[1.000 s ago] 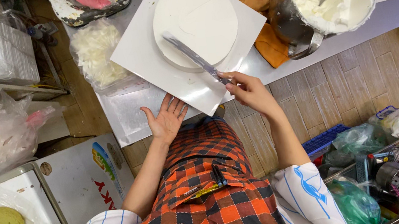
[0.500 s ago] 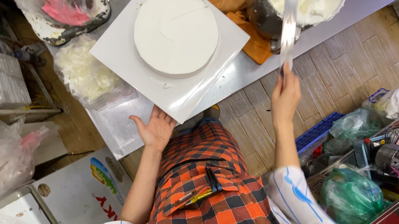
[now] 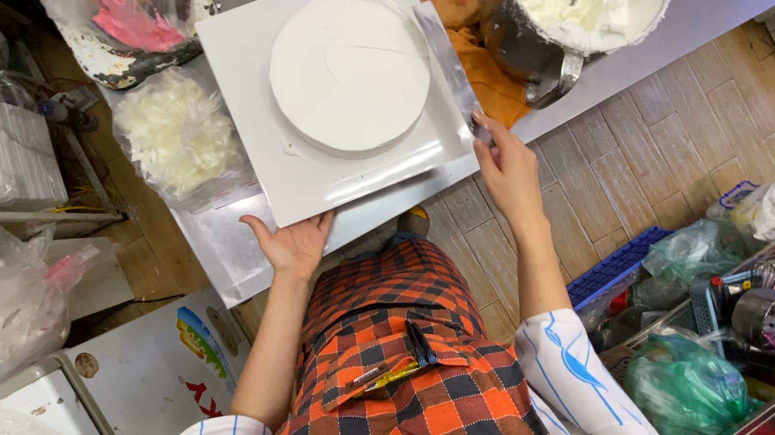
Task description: The person smooths the white frosting on a round cake using a metal spatula. They then wipe the spatula and their hands with an orange cloth and continue to smooth the cake surface. The person also wipes the metal countertop with the cloth.
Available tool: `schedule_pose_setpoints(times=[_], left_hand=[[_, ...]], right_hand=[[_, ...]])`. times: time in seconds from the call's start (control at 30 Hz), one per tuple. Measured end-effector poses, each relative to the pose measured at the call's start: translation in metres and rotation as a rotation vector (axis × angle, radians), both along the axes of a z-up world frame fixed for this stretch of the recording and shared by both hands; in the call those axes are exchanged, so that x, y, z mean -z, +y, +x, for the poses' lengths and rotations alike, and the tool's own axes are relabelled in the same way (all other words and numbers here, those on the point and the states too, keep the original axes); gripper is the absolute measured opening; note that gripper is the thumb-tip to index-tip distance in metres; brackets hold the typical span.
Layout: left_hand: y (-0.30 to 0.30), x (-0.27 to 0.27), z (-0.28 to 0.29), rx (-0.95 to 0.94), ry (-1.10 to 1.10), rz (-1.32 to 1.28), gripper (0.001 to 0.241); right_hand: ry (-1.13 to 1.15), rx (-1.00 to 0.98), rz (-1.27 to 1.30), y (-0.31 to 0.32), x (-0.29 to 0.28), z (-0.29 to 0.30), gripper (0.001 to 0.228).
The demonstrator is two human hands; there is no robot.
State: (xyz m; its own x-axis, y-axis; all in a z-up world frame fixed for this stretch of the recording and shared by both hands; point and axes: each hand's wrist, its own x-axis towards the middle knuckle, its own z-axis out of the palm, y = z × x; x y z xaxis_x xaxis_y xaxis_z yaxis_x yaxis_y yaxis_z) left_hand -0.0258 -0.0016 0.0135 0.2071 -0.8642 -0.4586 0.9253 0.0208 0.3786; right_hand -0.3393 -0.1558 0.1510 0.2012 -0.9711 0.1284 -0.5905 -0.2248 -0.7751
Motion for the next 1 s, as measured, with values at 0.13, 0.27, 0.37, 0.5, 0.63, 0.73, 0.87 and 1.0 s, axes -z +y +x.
schedule_pose_setpoints(times=[0.13, 0.27, 0.37, 0.5, 0.63, 0.73, 0.87, 1.0], left_hand=[[0.009, 0.002, -0.008, -0.053, 0.1, -0.055, 0.125], [0.017, 0.004, -0.011, -0.047, 0.069, -0.063, 0.124], [0.018, 0.004, -0.011, -0.081, 0.092, -0.038, 0.123], [0.013, 0.003, -0.012, -0.064, 0.096, -0.062, 0.122], [0.006, 0.001, -0.014, -0.032, 0.097, -0.067, 0.122], [0.006, 0.0, -0.018, -0.009, 0.097, -0.07, 0.122], [0.003, 0.002, -0.019, 0.005, 0.092, -0.041, 0.123], [0.002, 0.003, -0.005, -0.003, 0.111, -0.063, 0.123]], right_hand=[[0.047, -0.089, -0.06, -0.014, -0.003, 0.016, 0.036], [0.078, -0.179, 0.037, 0.002, -0.006, 0.032, 0.038], [0.027, -0.294, 0.249, 0.016, -0.009, 0.042, 0.038], [-0.318, -0.334, 0.541, 0.012, -0.016, 0.03, 0.045], [-0.211, 0.093, 0.121, -0.027, -0.009, -0.007, 0.042], [0.121, 0.282, -0.429, -0.059, 0.006, -0.043, 0.042], [0.166, 0.336, -0.445, -0.04, 0.035, -0.065, 0.041], [0.163, 0.395, -0.215, 0.031, 0.038, -0.073, 0.041]])
